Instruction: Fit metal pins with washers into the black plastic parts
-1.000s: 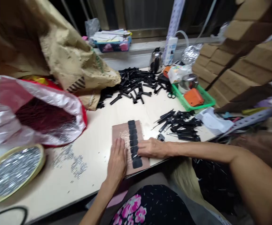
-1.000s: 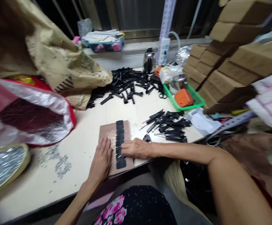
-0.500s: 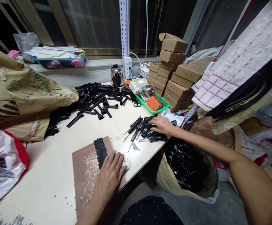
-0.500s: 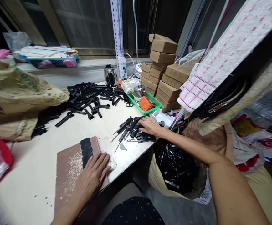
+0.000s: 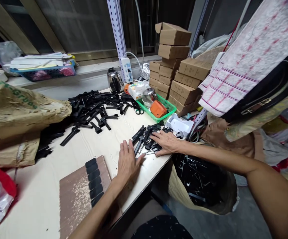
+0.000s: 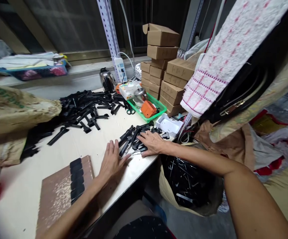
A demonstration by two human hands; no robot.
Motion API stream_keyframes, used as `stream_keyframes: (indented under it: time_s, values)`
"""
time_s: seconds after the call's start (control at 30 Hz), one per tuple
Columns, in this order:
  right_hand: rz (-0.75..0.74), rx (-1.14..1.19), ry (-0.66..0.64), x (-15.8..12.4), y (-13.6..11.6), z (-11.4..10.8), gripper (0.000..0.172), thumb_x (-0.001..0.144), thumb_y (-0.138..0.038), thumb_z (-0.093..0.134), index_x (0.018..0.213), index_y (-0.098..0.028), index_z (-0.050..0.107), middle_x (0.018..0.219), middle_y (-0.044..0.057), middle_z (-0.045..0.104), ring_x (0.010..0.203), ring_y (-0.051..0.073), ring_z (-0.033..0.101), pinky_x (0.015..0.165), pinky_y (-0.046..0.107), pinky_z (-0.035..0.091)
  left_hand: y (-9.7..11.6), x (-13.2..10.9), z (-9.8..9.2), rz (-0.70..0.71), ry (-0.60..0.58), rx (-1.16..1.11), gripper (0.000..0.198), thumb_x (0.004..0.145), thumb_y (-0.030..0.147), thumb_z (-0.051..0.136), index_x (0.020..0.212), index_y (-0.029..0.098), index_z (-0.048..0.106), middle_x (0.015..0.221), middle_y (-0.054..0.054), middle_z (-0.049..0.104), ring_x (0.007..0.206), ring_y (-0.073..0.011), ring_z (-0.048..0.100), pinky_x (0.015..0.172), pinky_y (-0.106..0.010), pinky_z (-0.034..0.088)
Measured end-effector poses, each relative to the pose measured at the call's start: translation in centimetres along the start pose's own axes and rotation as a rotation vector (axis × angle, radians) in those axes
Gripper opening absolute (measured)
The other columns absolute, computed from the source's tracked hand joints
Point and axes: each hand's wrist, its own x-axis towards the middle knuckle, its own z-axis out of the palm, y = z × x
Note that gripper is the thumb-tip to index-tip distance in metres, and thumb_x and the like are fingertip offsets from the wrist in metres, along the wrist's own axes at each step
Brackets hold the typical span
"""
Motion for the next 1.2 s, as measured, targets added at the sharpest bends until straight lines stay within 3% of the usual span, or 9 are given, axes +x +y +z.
stream_keyframes:
  time_s: [0.1, 0.2, 0.33, 0.43, 0.57, 0.7, 0.83, 0.97, 1.2]
  values:
    - [-0.032, -0.003, -0.030, 0.8, 0.5, 0.0, 0.074, 0.075, -0.055, 0.058, 0.133, -0.013, 0.038, 0.118, 0.015, 0.049, 0.102, 0.029, 0.042, 0.072, 0.038, 0.045, 0.1, 2.0, 1.0, -0.050, -0.034, 0.010, 0.081, 0.085, 0.051, 0.046, 0.139, -0.003, 0.021, 0.138, -0.032, 0.037, 0.130, -0.0399, 0.034, 0.101, -0.051, 0.035]
    - [-0.101, -0.030, -0.036, 1.9, 0.9, 0.1, 0.062, 0.074, -0.046, 0.058, 0.122, -0.010, 0.047, 0.110, 0.014, 0.051, 0.100, 0.029, 0.041, 0.075, 0.038, 0.044, 0.6, 3.7, 0.4, -0.070, -0.131, 0.028, 0.075, 0.084, 0.041, 0.049, 0.140, 0.000, 0.022, 0.127, -0.025, 0.051, 0.115, -0.0343, 0.049, 0.093, -0.045, 0.042]
    - [-0.173, -0.082, -0.019, 2.6, 0.8, 0.2, 0.050, 0.071, -0.045, 0.057, 0.107, -0.010, 0.053, 0.106, 0.014, 0.051, 0.101, 0.030, 0.038, 0.086, 0.047, 0.037, 0.8, 5.5, -1.0, -0.168, -0.235, 0.133, 0.064, 0.081, 0.028, 0.048, 0.136, -0.001, 0.029, 0.109, -0.021, 0.058, 0.102, -0.0324, 0.052, 0.082, -0.041, 0.046]
    - [-0.150, -0.070, 0.015, 2.4, 0.6, 0.8, 0.048, 0.072, -0.045, 0.056, 0.106, -0.011, 0.052, 0.107, 0.014, 0.050, 0.100, 0.030, 0.037, 0.086, 0.048, 0.034, 0.5, 6.3, -1.5, -0.268, -0.307, 0.173, 0.052, 0.082, 0.026, 0.046, 0.129, 0.006, 0.039, 0.107, -0.019, 0.057, 0.102, -0.0321, 0.051, 0.075, -0.039, 0.047]
    - [-0.211, -0.055, 0.052, 2.1, 0.8, 1.6, 0.039, 0.076, -0.039, 0.052, 0.104, -0.012, 0.051, 0.107, 0.013, 0.049, 0.097, 0.028, 0.038, 0.083, 0.044, 0.036, 0.0, 6.7, -1.5, -0.285, -0.357, 0.141, 0.042, 0.085, 0.033, 0.046, 0.122, 0.011, 0.043, 0.108, -0.018, 0.056, 0.104, -0.0312, 0.051, 0.074, -0.037, 0.047]
    - [-0.239, -0.009, 0.051, 2.8, 1.2, 1.8, 0.047, 0.076, -0.040, 0.052, 0.113, -0.011, 0.048, 0.105, 0.013, 0.049, 0.097, 0.028, 0.038, 0.078, 0.042, 0.040, -0.2, 7.2, -1.3, -0.319, -0.421, 0.088, 0.028, 0.085, 0.029, 0.045, 0.107, 0.011, 0.048, 0.101, -0.015, 0.060, 0.094, -0.0276, 0.060, 0.075, -0.035, 0.047]
    - [-0.238, 0.026, 0.018, 3.6, 0.6, 1.5, 0.047, 0.071, -0.037, 0.057, 0.108, -0.010, 0.048, 0.110, 0.015, 0.048, 0.101, 0.029, 0.038, 0.070, 0.037, 0.044, -0.1, 7.7, -1.5, -0.391, -0.428, 0.118, 0.028, 0.081, 0.027, 0.047, 0.104, 0.012, 0.048, 0.104, -0.017, 0.059, 0.091, -0.0287, 0.063, 0.070, -0.035, 0.047]
    - [-0.181, 0.082, 0.002, 4.2, -0.2, 1.4, 0.053, 0.071, -0.037, 0.057, 0.116, -0.012, 0.045, 0.108, 0.013, 0.050, 0.099, 0.028, 0.042, 0.066, 0.036, 0.045, 0.2, 7.6, -1.9, -0.363, -0.444, 0.171, 0.029, 0.080, 0.022, 0.047, 0.107, 0.011, 0.045, 0.102, -0.016, 0.062, 0.093, -0.0298, 0.063, 0.071, -0.036, 0.047]
    - [-0.197, 0.090, -0.105, 5.5, -0.6, 0.3, 0.034, 0.072, -0.036, 0.058, 0.098, -0.014, 0.052, 0.104, 0.013, 0.056, 0.093, 0.027, 0.052, 0.070, 0.036, 0.044, -0.3, 6.9, -1.8, -0.364, -0.408, 0.159, 0.028, 0.080, 0.021, 0.046, 0.107, 0.014, 0.044, 0.104, -0.015, 0.061, 0.094, -0.0278, 0.063, 0.070, -0.035, 0.047]
